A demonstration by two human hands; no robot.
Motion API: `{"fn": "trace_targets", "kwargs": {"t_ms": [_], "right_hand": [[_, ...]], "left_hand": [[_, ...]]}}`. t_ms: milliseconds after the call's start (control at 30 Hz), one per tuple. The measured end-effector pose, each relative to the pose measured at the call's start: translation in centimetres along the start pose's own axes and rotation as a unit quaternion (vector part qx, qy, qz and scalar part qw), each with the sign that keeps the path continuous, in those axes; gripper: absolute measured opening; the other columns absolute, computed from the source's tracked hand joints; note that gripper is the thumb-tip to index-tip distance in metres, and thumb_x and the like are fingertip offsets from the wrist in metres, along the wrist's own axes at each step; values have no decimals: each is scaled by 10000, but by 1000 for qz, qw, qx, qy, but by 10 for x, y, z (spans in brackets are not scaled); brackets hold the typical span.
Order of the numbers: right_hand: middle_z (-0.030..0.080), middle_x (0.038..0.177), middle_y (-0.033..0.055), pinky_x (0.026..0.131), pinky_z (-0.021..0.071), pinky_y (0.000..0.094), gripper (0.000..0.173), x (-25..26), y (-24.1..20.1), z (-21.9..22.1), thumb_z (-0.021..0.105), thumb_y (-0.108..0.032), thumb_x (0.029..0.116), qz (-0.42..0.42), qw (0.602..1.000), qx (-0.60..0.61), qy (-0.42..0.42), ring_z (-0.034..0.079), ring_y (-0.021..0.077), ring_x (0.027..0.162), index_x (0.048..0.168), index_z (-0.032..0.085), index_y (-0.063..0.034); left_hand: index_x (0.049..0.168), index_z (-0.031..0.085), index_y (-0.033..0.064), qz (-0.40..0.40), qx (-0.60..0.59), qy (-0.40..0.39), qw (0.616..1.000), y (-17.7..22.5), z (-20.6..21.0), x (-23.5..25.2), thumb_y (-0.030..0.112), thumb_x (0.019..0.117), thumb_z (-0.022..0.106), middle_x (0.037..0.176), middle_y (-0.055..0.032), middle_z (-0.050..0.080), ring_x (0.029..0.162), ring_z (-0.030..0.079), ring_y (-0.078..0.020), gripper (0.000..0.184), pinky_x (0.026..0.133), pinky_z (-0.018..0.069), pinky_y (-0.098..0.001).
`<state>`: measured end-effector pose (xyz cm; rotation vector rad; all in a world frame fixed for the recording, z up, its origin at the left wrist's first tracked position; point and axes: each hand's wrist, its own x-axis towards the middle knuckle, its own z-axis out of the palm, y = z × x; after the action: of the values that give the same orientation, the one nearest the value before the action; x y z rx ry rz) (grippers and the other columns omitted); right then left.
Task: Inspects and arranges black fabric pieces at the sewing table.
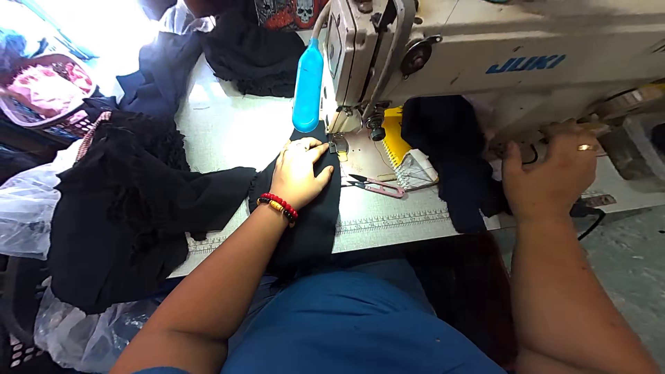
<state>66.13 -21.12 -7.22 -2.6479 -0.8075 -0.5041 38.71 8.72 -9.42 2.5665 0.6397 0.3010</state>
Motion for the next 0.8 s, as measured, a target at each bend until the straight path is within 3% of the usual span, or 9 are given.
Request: {"fn": "trace_targets", "kwargs": {"t_ms": [200, 300, 400, 500, 567, 633, 700, 800], "right_hand": [[589, 1295, 367, 983, 398, 742, 623, -1, -4, 2, 374, -489, 1061, 22, 998, -32, -47, 516, 571, 1279, 1181, 667, 48], [622, 1265, 345, 996, 393, 736, 639, -2, 3, 9, 352, -503, 1063, 33, 996, -34, -75, 532, 555, 1272, 1153, 688, 33], [602, 1326, 321, 1045, 376, 719, 610, 1, 4, 1, 360, -500, 1069, 19, 998, -31, -46, 503, 530, 1325, 1215, 673, 4], [580, 1396, 283, 1176, 267, 662, 564, 6, -3, -13, 398, -470, 1073, -1, 1000, 5, -6, 463, 479, 1393, 1295, 634, -9], [531, 1451, 289, 1178, 284, 640, 527, -4, -21, -20, 434, -408, 1075, -13, 999, 47, -4, 433, 482, 1413, 1356, 596, 7], [521, 1445, 301, 1143, 362, 617, 483, -28, -54, -26, 482, -321, 1063, -56, 992, 107, -30, 463, 472, 1383, 1374, 576, 36], [588, 1370, 272, 1078, 456, 570, 439, -66, -88, -20, 551, -270, 1024, -151, 970, 181, -63, 551, 415, 1305, 1333, 603, 36], [664, 1339, 146, 1100, 461, 500, 383, -124, -128, 1, 636, -285, 976, -314, 892, 299, -128, 574, 301, 1322, 1295, 691, -79]], "left_hand": [[1391, 657, 152, -2, 5, -2, 1000, 1, -1, 0, 373, 975, 606, 1423, -83, 603, 1371, 509, -269, 474, 1191, 315, -499], [1402, 650, 158, 1, 7, -1, 1000, 0, 0, -1, 380, 975, 603, 1426, -77, 603, 1374, 511, -258, 484, 1204, 301, -494], [1405, 649, 161, -3, 5, -4, 1000, 1, 0, -1, 381, 975, 603, 1434, -81, 598, 1382, 506, -257, 485, 1216, 282, -495], [1401, 651, 159, -3, 8, -5, 1000, 1, -1, -1, 384, 978, 601, 1431, -83, 598, 1376, 508, -259, 481, 1207, 293, -491], [1396, 655, 156, -2, 5, -7, 1000, 1, -1, 0, 371, 983, 603, 1430, -88, 598, 1380, 506, -260, 469, 1210, 290, -490], [1397, 656, 166, -8, 4, -11, 1000, 1, -1, 2, 358, 987, 600, 1435, -82, 596, 1387, 503, -252, 456, 1215, 287, -492], [1400, 652, 155, -14, -1, -16, 1000, 1, -2, 4, 335, 1000, 593, 1445, -89, 589, 1399, 492, -261, 442, 1215, 295, -495], [1416, 619, 69, 15, -30, 18, 999, -1, -7, -6, 250, 1026, 561, 1463, -139, 580, 1411, 490, -292, 434, 1212, 307, -488]]}}
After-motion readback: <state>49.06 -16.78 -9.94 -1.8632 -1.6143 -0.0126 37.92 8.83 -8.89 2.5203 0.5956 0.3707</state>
